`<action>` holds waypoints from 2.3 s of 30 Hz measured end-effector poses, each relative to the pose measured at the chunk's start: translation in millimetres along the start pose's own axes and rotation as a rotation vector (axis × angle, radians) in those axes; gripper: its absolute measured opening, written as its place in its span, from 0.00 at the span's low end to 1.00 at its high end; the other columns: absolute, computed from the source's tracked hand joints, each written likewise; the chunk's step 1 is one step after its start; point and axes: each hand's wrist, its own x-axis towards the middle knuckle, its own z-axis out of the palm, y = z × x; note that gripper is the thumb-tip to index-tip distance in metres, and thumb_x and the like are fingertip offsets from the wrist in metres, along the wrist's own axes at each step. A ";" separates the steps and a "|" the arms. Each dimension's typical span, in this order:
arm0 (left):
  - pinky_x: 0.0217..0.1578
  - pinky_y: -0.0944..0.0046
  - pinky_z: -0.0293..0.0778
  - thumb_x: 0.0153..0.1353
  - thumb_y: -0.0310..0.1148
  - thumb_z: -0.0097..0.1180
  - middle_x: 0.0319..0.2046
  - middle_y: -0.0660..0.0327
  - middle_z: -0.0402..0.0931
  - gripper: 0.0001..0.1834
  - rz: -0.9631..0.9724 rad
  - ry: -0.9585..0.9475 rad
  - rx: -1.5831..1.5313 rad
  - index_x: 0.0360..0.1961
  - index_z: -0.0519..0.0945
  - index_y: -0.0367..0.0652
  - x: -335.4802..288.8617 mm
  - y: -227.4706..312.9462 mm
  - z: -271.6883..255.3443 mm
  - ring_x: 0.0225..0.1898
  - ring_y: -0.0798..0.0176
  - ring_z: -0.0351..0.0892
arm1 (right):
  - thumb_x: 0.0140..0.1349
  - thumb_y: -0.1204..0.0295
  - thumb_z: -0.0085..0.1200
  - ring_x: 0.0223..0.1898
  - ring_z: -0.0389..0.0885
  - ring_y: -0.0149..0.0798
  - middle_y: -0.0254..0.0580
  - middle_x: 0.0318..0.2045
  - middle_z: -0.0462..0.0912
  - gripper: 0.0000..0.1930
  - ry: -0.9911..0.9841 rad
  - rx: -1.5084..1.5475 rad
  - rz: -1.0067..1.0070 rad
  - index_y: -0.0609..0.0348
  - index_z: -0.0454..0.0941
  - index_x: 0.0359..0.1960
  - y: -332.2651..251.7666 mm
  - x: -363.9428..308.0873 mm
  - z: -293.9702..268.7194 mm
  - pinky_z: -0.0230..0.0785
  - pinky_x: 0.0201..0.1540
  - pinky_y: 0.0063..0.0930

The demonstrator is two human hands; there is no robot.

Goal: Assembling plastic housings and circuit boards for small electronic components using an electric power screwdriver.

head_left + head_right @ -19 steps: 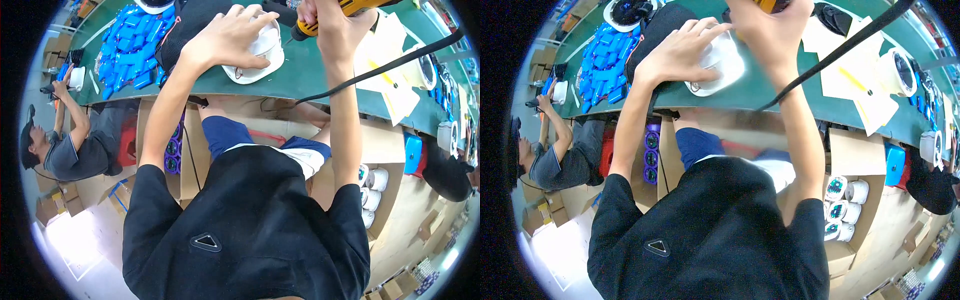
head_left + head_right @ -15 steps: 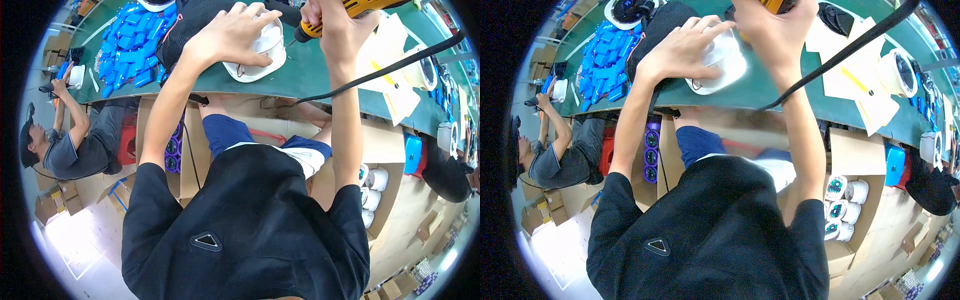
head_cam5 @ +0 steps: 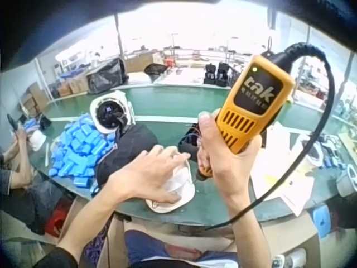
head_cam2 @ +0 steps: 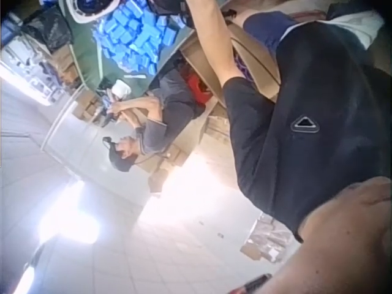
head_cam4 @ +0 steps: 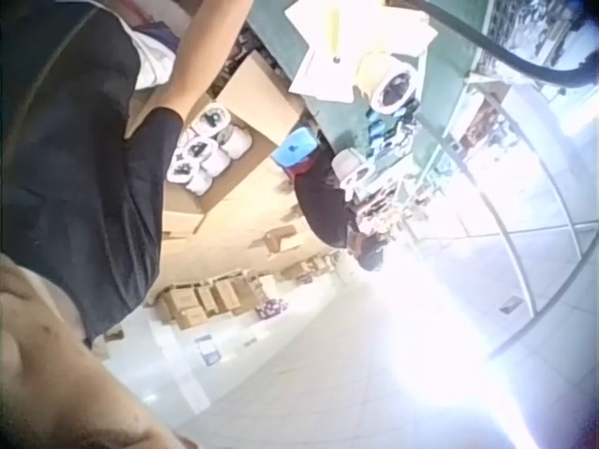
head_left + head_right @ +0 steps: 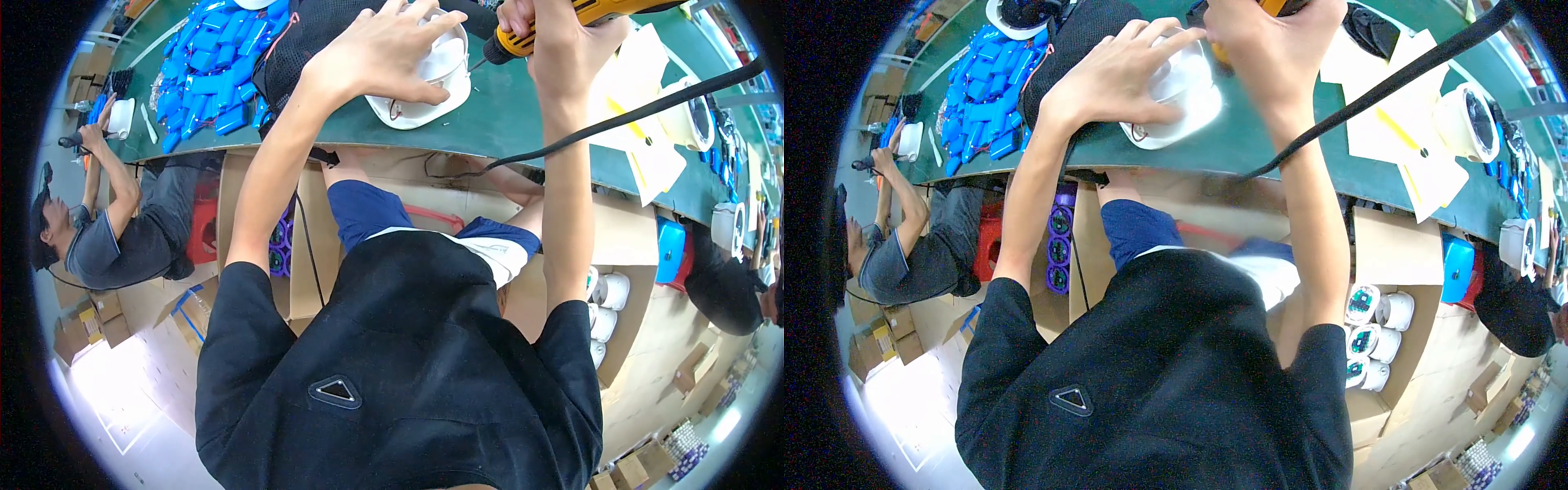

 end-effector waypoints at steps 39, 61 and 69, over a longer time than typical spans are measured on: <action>0.70 0.42 0.54 0.46 0.37 0.65 0.66 0.57 0.64 0.27 0.270 -0.026 0.125 0.52 0.82 0.53 -7.2 9.7 -14.9 0.72 0.47 0.55 | 0.64 0.75 0.61 0.13 0.70 0.21 0.28 0.16 0.74 0.06 0.157 -0.488 0.047 0.59 0.76 0.33 -0.9 -7.7 -39.0 0.62 0.15 0.16; 0.61 0.45 0.64 0.48 0.30 0.61 0.51 0.59 0.74 0.15 0.250 0.412 0.249 0.40 0.80 0.43 -17.2 62.7 19.3 0.58 0.55 0.71 | 0.57 0.66 0.70 0.36 0.82 0.27 0.35 0.35 0.85 0.16 0.130 -0.534 -0.031 0.61 0.81 0.42 25.1 -38.3 -68.5 0.75 0.39 0.24; 0.25 0.70 0.74 0.63 0.24 0.58 0.27 0.57 0.81 0.06 -0.676 0.665 -0.662 0.39 0.79 0.34 -109.1 58.3 64.3 0.25 0.71 0.78 | 0.56 0.67 0.71 0.35 0.83 0.28 0.37 0.34 0.85 0.15 0.140 -0.536 -0.058 0.61 0.81 0.40 20.1 -38.0 -66.4 0.75 0.39 0.25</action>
